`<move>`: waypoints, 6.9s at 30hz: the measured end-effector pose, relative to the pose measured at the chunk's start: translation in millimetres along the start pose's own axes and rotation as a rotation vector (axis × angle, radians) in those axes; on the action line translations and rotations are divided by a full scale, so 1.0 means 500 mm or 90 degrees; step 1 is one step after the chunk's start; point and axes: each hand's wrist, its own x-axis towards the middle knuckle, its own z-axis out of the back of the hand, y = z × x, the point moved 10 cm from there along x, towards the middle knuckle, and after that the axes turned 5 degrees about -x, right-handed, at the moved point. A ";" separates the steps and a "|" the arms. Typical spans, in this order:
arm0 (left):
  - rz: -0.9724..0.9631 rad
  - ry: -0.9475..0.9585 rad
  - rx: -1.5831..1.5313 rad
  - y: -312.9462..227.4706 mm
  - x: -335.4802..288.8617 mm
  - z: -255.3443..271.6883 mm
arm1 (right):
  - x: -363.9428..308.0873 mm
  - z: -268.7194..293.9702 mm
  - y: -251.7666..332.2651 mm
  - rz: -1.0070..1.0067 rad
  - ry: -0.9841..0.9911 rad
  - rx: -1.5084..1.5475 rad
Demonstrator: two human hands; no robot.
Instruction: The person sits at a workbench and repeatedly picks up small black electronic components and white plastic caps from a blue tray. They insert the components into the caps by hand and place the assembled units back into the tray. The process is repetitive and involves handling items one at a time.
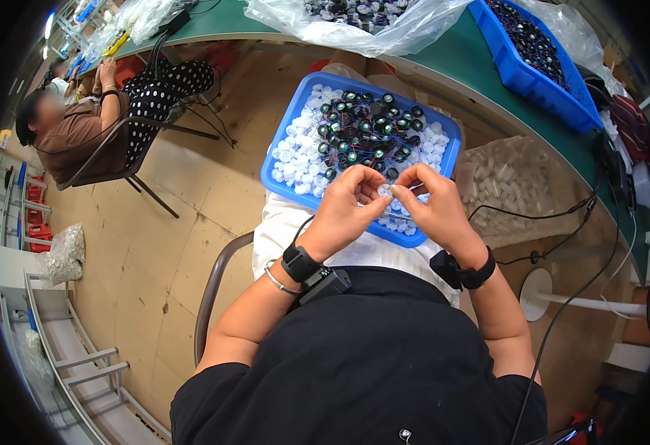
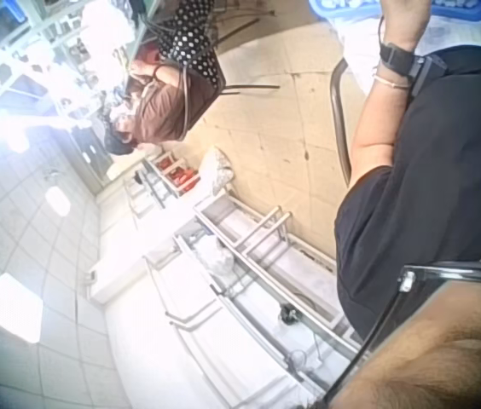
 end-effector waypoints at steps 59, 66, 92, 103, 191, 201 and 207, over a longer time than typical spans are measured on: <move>0.234 -0.023 -0.410 0.059 -0.002 -0.022 | 0.006 0.029 0.004 -0.019 -0.056 0.059; 0.284 0.068 -0.524 0.088 -0.015 -0.047 | 0.006 0.024 0.033 0.081 -0.053 0.058; 0.061 0.006 -0.192 0.016 -0.005 -0.018 | -0.038 -0.099 -0.120 -0.415 0.094 0.650; 0.081 -0.017 -0.219 0.029 -0.005 -0.013 | -0.039 -0.098 -0.119 -0.396 0.074 0.609; 0.076 0.140 -0.311 -0.125 0.093 0.002 | 0.001 0.040 0.051 0.166 -0.120 -0.072; -0.163 0.068 -0.074 -0.338 0.338 0.143 | -0.003 0.008 0.011 0.158 -0.060 -0.230; 0.058 0.281 0.078 -0.161 0.135 0.017 | -0.001 -0.045 -0.035 0.128 0.014 -0.385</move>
